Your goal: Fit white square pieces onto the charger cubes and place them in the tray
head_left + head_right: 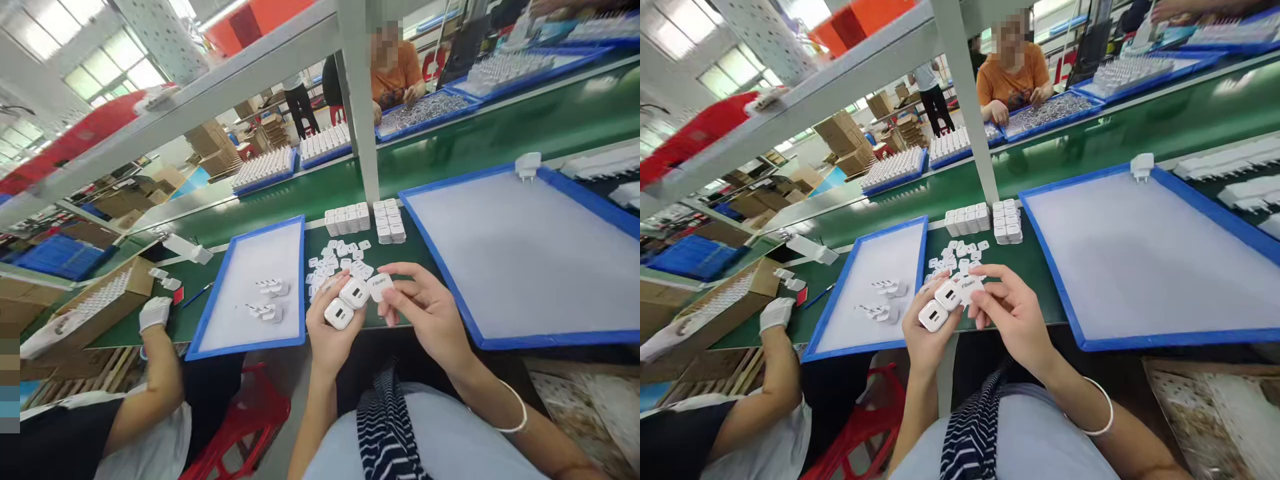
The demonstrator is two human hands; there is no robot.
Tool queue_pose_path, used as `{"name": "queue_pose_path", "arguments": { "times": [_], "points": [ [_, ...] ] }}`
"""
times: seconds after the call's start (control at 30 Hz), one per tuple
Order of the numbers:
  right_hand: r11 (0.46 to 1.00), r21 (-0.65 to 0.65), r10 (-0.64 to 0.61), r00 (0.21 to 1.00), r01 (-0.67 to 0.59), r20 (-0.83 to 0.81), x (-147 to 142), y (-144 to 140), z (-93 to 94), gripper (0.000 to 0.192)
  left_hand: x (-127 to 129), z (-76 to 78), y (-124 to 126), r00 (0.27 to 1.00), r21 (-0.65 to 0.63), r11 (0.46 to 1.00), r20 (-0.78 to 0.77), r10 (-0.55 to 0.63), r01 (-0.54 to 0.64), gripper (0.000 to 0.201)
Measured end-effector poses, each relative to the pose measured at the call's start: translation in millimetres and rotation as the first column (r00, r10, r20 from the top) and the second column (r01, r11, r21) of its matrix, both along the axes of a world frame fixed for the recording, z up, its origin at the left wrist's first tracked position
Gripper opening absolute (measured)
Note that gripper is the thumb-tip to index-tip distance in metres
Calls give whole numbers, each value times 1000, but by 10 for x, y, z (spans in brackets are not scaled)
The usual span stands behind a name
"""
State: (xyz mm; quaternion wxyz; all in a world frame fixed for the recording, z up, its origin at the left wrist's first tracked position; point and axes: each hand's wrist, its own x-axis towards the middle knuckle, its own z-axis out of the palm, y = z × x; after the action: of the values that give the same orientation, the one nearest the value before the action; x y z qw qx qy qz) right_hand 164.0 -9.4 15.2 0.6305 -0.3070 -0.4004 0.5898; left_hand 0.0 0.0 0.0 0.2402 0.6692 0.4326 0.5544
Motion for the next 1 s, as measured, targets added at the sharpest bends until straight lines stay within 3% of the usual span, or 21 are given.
{"name": "queue_pose_path", "arguments": {
  "times": [0.2, 0.53, 1.0],
  "points": [
    [995, -16, 94, 995, -94, -18, 27, -126, 30, 14, 53, 74, -70, 999, -17, 1000, -34, -8, 7, 50],
    [992, -77, 101, 995, -99, 25, 225, -108, -30, 14, 176, 52, -71, 983, -2, 989, -110, -144, 145, 52],
    [973, -166, 166, 985, -157, 41, 317, -76, -1, 11, 209, 69, -64, 950, 32, 991, -290, -113, 128, 47]
  ]
}}
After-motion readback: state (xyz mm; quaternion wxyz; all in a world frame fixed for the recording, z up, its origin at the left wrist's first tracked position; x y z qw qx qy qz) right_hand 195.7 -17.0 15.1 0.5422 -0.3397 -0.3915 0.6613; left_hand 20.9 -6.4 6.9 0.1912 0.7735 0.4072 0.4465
